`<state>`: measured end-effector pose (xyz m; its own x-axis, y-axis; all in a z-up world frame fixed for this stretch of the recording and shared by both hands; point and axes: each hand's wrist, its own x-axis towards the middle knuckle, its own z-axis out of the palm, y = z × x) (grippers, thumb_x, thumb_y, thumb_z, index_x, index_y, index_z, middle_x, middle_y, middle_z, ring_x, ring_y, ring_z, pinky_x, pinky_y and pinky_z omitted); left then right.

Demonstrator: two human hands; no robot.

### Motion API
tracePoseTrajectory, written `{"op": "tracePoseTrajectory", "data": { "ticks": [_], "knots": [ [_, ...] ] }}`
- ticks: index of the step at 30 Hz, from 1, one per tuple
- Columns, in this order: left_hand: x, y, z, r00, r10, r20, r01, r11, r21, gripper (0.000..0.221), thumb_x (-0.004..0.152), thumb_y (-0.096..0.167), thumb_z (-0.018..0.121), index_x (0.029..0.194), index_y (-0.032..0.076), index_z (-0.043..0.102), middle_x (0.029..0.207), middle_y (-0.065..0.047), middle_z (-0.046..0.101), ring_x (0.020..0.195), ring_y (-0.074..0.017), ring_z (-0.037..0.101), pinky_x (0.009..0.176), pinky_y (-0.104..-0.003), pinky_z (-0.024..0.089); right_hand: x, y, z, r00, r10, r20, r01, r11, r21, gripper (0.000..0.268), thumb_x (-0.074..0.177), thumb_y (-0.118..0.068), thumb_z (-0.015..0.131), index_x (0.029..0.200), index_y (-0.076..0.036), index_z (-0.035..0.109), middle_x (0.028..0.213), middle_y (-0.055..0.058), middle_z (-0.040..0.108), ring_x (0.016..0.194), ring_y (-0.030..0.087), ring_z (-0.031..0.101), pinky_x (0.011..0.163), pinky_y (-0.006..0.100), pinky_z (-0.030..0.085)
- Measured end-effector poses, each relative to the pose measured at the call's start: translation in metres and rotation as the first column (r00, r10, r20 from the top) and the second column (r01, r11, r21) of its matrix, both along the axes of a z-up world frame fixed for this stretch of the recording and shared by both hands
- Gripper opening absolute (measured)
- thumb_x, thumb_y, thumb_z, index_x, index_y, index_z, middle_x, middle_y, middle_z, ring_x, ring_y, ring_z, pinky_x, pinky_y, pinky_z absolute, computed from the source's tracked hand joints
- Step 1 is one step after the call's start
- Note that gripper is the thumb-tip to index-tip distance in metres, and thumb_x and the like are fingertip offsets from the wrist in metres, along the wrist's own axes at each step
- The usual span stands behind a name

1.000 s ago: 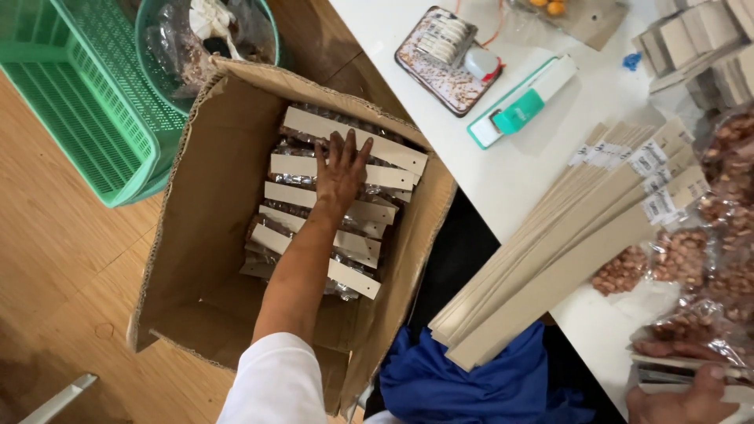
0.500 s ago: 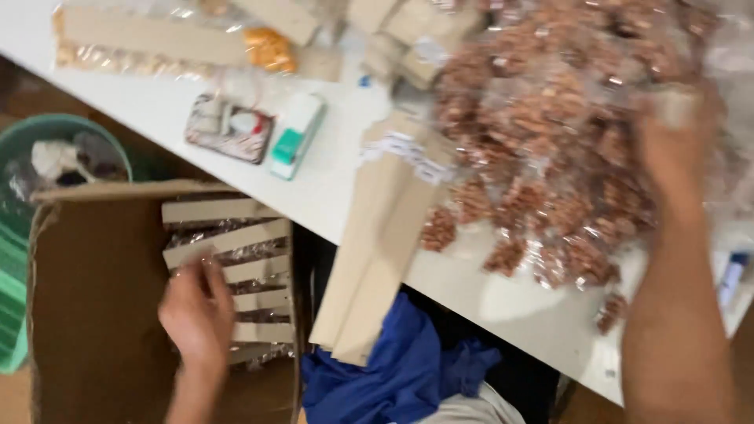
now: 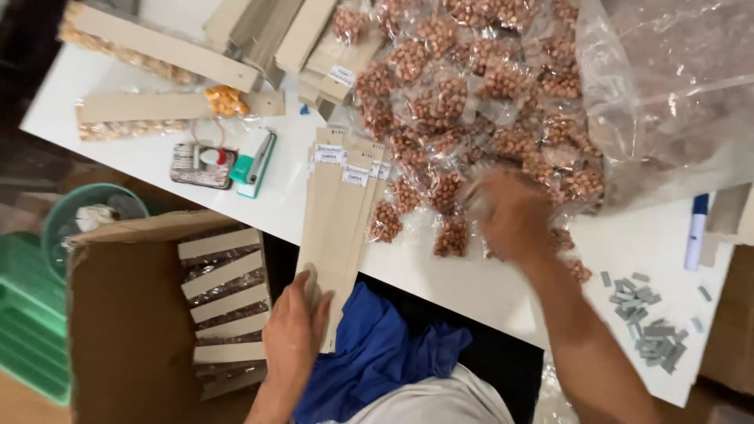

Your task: Stapling cardboard headers to small bags of nuts and placing the finished products into a cardboard box.

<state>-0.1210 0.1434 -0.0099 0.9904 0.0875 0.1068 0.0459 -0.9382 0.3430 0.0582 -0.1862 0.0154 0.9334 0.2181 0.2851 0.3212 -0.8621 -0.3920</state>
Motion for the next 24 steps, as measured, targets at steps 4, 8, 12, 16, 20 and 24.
{"op": "tracePoseTrajectory", "data": {
  "ticks": [4,8,12,16,20,24],
  "knots": [
    [-0.007,0.011,-0.007,0.988,0.057,-0.145,-0.082,0.982,-0.169,0.032,0.097,0.039,0.063,0.115,0.013,0.061,0.106,-0.008,0.074,0.076,-0.0358,0.072,0.052,-0.054,0.055,-0.048,0.023,-0.020,0.909,0.167,-0.382,-0.345,0.816,-0.464,0.085,0.072,-0.017,0.075,0.151,-0.024,0.043,0.147,0.005,0.045,0.076,0.030,0.075,0.053,0.049,0.060],
    [-0.014,0.003,-0.013,0.997,-0.063,-0.034,0.064,0.997,0.037,0.065,0.087,0.057,0.072,0.121,0.003,0.060,0.088,-0.009,0.071,0.070,-0.0142,0.071,0.047,-0.023,0.061,-0.057,0.024,-0.013,0.859,0.135,-0.494,-0.389,0.798,-0.460,0.064,0.087,-0.004,0.063,0.149,-0.013,0.047,0.114,0.010,0.053,0.056,0.030,0.064,0.045,0.046,0.052],
    [-0.015,0.004,-0.009,0.977,0.030,-0.213,-0.055,0.992,-0.111,0.047,0.094,0.045,0.065,0.125,0.011,0.053,0.097,-0.011,0.074,0.077,-0.0342,0.072,0.055,-0.054,0.058,-0.084,0.001,-0.016,0.942,0.171,-0.290,-0.181,0.984,-0.007,0.044,0.076,-0.012,0.077,0.118,-0.019,0.065,0.125,0.001,0.058,0.084,0.029,0.069,0.061,0.043,0.054],
    [-0.015,0.013,-0.014,0.957,0.099,-0.272,-0.179,0.942,-0.285,0.028,0.098,0.035,0.064,0.111,0.010,0.059,0.070,-0.015,0.072,0.058,-0.0363,0.069,0.054,-0.049,0.051,-0.111,-0.007,-0.052,0.985,0.149,-0.082,-0.163,0.966,-0.202,0.043,0.072,-0.015,0.081,0.113,-0.018,0.069,0.110,0.003,0.066,0.093,0.024,0.066,0.071,0.040,0.056],
    [-0.002,-0.004,0.038,0.895,0.191,-0.404,-0.405,0.726,-0.555,0.028,0.102,0.038,0.058,0.097,0.010,0.061,0.054,-0.001,0.049,0.046,-0.0113,0.031,0.047,-0.034,0.029,-0.121,0.021,-0.056,0.991,0.108,-0.082,-0.129,0.937,-0.325,0.086,0.073,-0.040,0.087,0.149,-0.022,0.052,0.115,0.006,0.069,0.103,0.028,0.069,0.086,0.046,0.059],
    [0.010,-0.013,0.040,0.937,0.165,-0.308,-0.338,0.644,-0.686,0.020,0.107,0.030,0.047,0.111,0.010,0.051,0.053,0.003,0.038,0.047,-0.0112,0.035,0.045,-0.032,0.029,-0.111,0.030,-0.057,0.983,0.102,0.152,-0.069,0.976,-0.208,0.028,0.073,-0.008,0.078,0.097,-0.017,0.069,0.091,0.004,0.065,0.080,0.024,0.063,0.067,0.038,0.051]
  ]
}}
